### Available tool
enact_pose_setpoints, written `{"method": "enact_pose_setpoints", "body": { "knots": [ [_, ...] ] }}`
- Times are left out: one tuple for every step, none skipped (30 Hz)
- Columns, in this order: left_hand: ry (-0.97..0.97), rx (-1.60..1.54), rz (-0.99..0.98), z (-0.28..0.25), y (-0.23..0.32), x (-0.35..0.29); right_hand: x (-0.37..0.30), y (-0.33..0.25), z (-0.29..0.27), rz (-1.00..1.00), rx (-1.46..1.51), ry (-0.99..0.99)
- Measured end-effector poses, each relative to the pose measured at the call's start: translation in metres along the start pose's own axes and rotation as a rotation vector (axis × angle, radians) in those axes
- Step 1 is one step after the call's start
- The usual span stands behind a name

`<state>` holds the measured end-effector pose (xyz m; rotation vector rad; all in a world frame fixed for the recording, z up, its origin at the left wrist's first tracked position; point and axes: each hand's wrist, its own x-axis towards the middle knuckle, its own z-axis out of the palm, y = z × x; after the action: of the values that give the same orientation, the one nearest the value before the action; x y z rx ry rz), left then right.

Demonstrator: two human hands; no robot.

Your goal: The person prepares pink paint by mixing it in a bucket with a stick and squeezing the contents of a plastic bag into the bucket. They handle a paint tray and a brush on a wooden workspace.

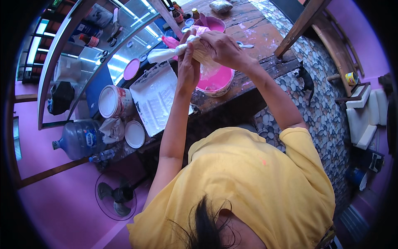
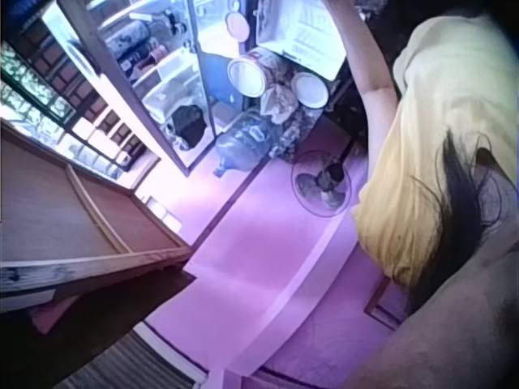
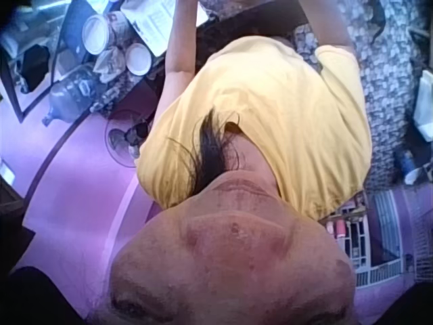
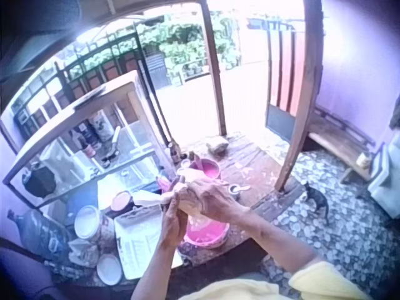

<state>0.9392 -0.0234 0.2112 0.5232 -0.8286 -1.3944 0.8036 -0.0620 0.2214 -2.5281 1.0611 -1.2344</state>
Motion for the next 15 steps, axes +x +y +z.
{"method": "enact_pose_setpoints", "body": {
  "knots": [
    [-0.016, -0.004, -0.010, -0.002, -0.001, 0.003, -0.001, -0.004, -0.001, 0.026, 0.070, 0.035],
    [-0.031, -0.003, -0.017, -0.003, -0.001, 0.006, -0.001, -0.008, -0.001, 0.051, 0.144, 0.070],
    [-0.028, -0.001, -0.013, -0.005, -0.002, 0.007, -0.002, -0.010, 0.000, 0.047, 0.147, 0.069],
    [-0.013, 0.001, -0.007, -0.007, -0.004, 0.007, -0.003, -0.012, 0.001, 0.127, 0.249, 0.017],
    [0.002, 0.010, 0.003, -0.009, -0.004, 0.008, -0.002, -0.014, 0.002, 0.202, 0.355, -0.034],
    [0.005, 0.016, 0.013, -0.015, -0.005, 0.009, -0.005, -0.013, 0.003, 0.192, 0.362, -0.033],
    [0.027, 0.055, 0.021, -0.021, -0.007, 0.009, -0.011, -0.010, 0.006, 0.119, 0.171, -0.035],
    [0.046, 0.090, 0.018, -0.015, -0.005, 0.008, -0.017, -0.009, 0.007, 0.057, -0.024, -0.035],
    [0.041, 0.072, -0.041, -0.009, -0.005, 0.003, -0.022, -0.010, 0.010, 0.095, -0.105, -0.131],
    [-0.005, 0.125, -0.054, -0.002, -0.003, 0.002, -0.022, -0.010, 0.012, 0.095, -0.102, -0.130],
    [-0.025, 0.218, -0.042, 0.012, -0.001, -0.003, -0.020, -0.013, 0.011, 0.129, -0.123, -0.091],
    [-0.047, 0.312, -0.030, 0.021, 0.000, -0.007, -0.018, -0.015, 0.011, 0.164, -0.145, -0.051],
    [-0.048, 0.310, -0.032, 0.016, -0.004, -0.007, -0.017, -0.012, 0.012, 0.155, -0.198, -0.060],
    [-0.047, 0.313, -0.070, 0.009, -0.006, -0.008, -0.016, -0.015, 0.011, 0.159, -0.197, -0.058],
    [-0.046, 0.315, -0.110, 0.003, -0.007, -0.009, -0.015, -0.018, 0.009, 0.150, -0.148, -0.054]
  ]
}}
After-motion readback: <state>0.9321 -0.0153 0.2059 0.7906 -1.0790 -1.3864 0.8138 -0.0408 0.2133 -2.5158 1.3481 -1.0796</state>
